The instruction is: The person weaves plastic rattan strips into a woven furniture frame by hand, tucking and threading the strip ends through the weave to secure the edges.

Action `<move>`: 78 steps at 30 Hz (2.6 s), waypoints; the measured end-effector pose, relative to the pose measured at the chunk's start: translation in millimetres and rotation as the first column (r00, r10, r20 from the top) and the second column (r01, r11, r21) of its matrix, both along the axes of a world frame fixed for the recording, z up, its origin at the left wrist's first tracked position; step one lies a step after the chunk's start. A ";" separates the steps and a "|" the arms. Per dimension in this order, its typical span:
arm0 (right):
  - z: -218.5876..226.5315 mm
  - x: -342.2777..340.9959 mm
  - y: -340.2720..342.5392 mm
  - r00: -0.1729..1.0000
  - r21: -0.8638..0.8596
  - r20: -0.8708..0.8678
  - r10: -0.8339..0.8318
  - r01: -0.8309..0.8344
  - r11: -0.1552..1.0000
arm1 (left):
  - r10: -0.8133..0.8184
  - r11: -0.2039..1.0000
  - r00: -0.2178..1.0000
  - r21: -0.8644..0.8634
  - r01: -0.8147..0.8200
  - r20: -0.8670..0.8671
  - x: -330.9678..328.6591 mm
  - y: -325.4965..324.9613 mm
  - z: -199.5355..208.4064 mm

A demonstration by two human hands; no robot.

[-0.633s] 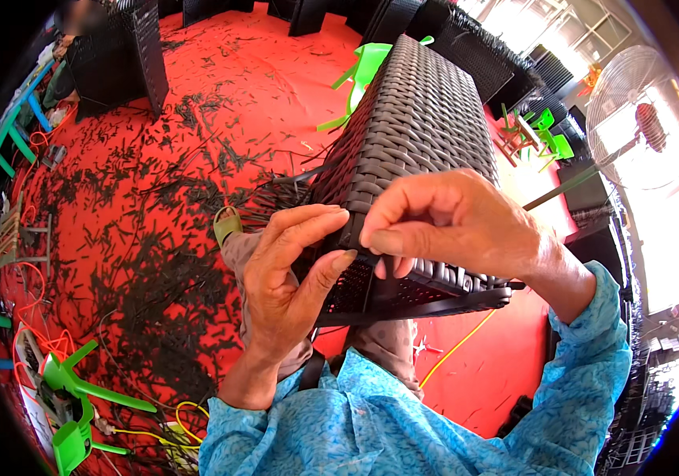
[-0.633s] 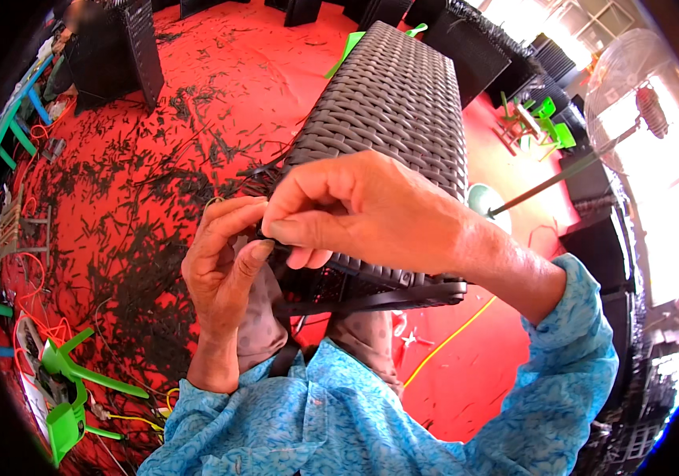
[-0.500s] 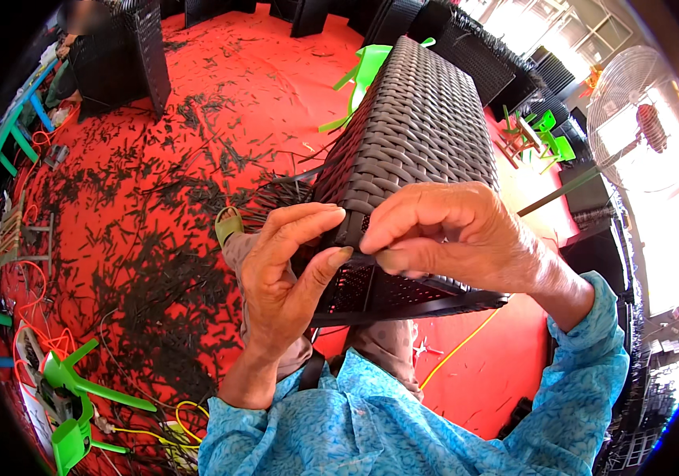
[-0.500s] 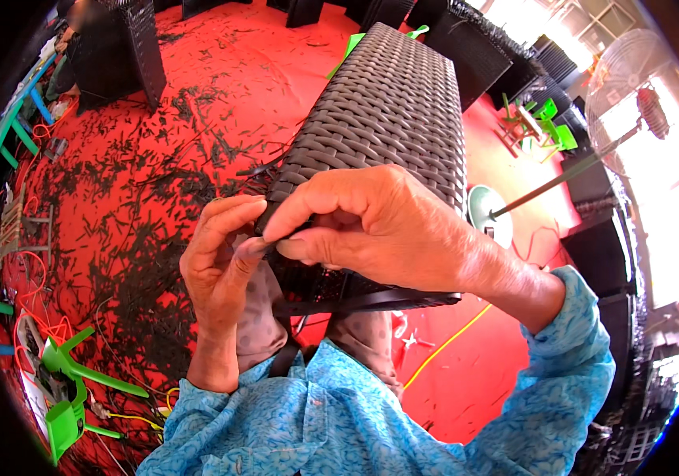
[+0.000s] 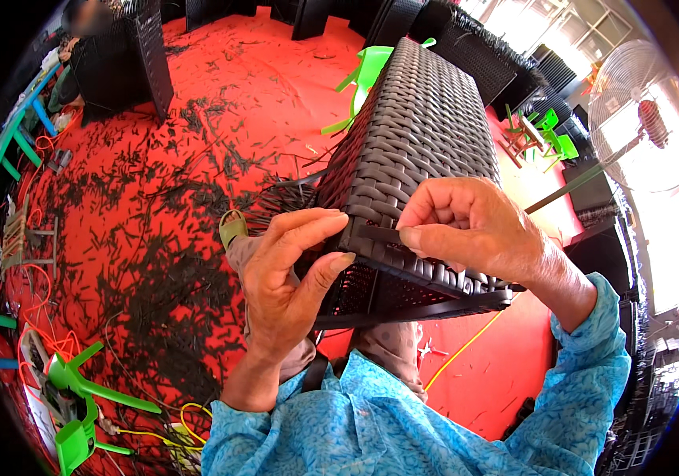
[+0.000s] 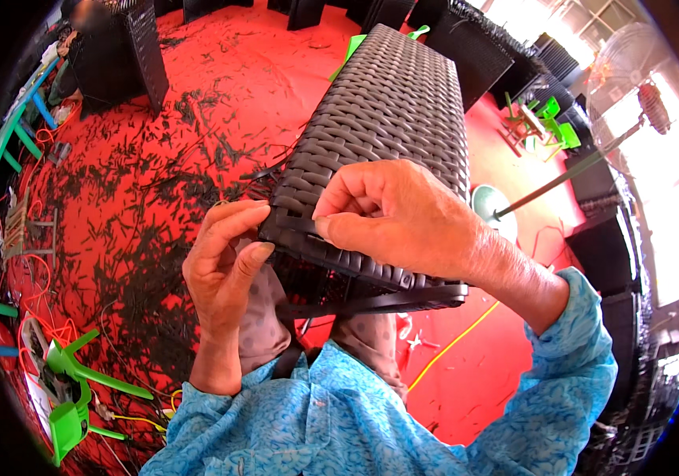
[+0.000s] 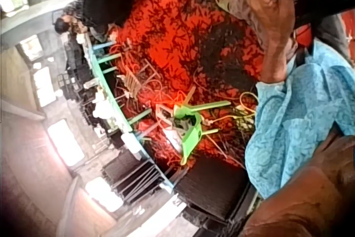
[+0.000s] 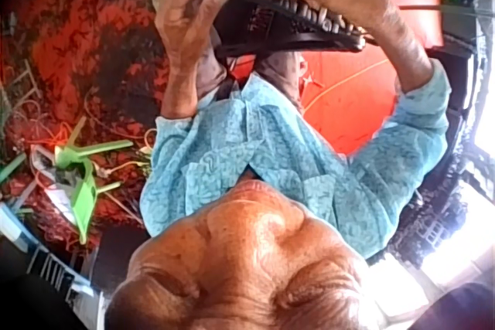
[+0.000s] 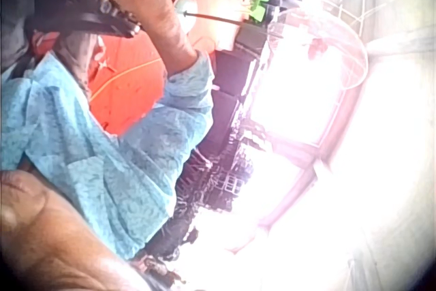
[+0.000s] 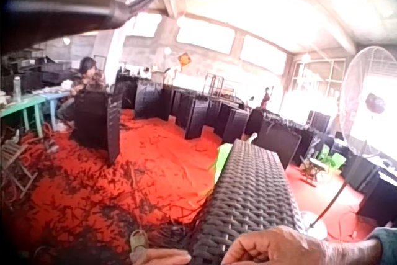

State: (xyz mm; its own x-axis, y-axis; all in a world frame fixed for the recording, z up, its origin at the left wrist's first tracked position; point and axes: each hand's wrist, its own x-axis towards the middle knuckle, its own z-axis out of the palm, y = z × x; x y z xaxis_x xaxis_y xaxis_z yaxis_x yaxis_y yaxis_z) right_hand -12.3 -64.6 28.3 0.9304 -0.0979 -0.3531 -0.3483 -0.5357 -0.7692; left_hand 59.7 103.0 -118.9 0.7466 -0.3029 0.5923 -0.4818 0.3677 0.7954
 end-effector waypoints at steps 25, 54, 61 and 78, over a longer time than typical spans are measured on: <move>-18.1 -6.5 -6.8 0.803 -0.322 0.451 0.389 -0.260 0.910 | 0.033 0.999 0.999 -0.002 -0.033 0.022 -4.1 -2.1 -1.6; -40.4 -6.3 -17.8 0.753 -0.196 0.615 0.235 -0.143 0.970 | 0.059 0.998 0.994 0.013 -0.060 0.089 -8.4 -5.3 -6.4; -43.4 -8.8 -21.3 0.705 -0.287 0.628 0.328 -0.181 0.941 | 0.055 0.998 0.997 0.034 -0.057 0.058 -10.4 -5.0 -4.7; -36.5 -8.1 -12.0 0.770 -0.363 0.529 0.357 -0.176 0.915 | 0.079 0.996 0.995 0.038 -0.082 0.068 -11.3 -4.5 -3.6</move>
State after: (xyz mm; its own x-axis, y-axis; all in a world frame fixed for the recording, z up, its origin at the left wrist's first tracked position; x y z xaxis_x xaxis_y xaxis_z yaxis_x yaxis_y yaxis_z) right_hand -20.4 -76.6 -8.2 0.9502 0.1771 0.2564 0.2979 -0.7581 -0.5802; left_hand 48.4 98.5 -122.5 0.7289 -0.2683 0.6299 -0.5610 0.2932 0.7741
